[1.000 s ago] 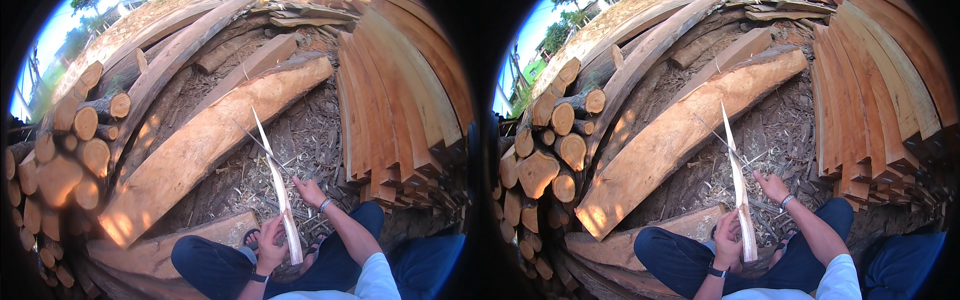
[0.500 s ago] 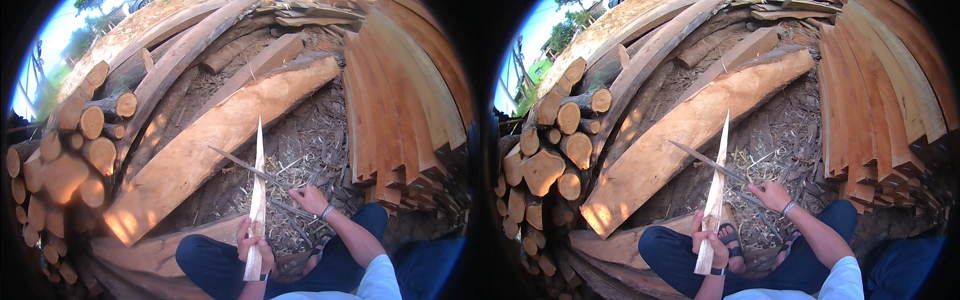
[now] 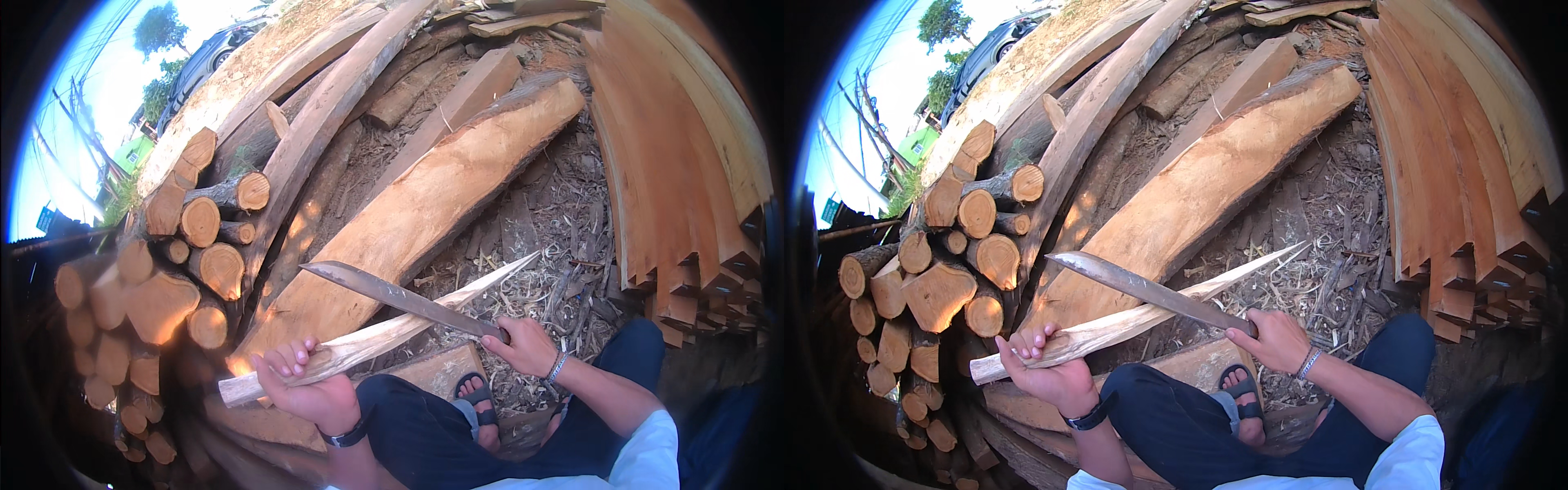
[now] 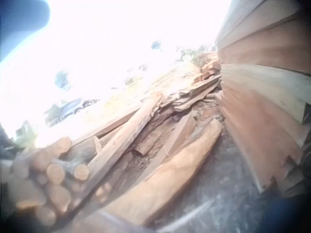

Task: The person uses a machete to shave and smooth a thin piece of wood while sitting among piles of lumber.

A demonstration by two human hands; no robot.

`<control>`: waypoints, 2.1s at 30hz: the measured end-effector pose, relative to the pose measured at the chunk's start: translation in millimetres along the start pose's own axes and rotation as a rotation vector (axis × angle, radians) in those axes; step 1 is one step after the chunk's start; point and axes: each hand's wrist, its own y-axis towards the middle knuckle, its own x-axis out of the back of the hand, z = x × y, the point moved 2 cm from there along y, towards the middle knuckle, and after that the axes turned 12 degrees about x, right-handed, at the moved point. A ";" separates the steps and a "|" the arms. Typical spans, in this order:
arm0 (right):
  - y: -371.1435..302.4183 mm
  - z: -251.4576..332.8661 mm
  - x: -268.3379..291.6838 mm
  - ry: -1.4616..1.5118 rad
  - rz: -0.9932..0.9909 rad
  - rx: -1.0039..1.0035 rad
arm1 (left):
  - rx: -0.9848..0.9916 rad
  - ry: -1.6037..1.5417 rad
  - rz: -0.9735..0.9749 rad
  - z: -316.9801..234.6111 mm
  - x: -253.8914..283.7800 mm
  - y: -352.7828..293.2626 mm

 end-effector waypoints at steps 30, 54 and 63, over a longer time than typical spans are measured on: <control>30.3 29.7 13.6 -0.122 -0.191 0.024 | -0.126 -0.245 0.259 50.4 -7.0 63.9; 24.8 31.1 5.4 0.041 -0.080 0.066 | -0.232 -0.139 0.058 62.4 -32.0 52.5; 31.6 20.5 -7.1 0.140 -0.076 -0.006 | -0.047 -0.194 0.191 80.8 -23.4 67.9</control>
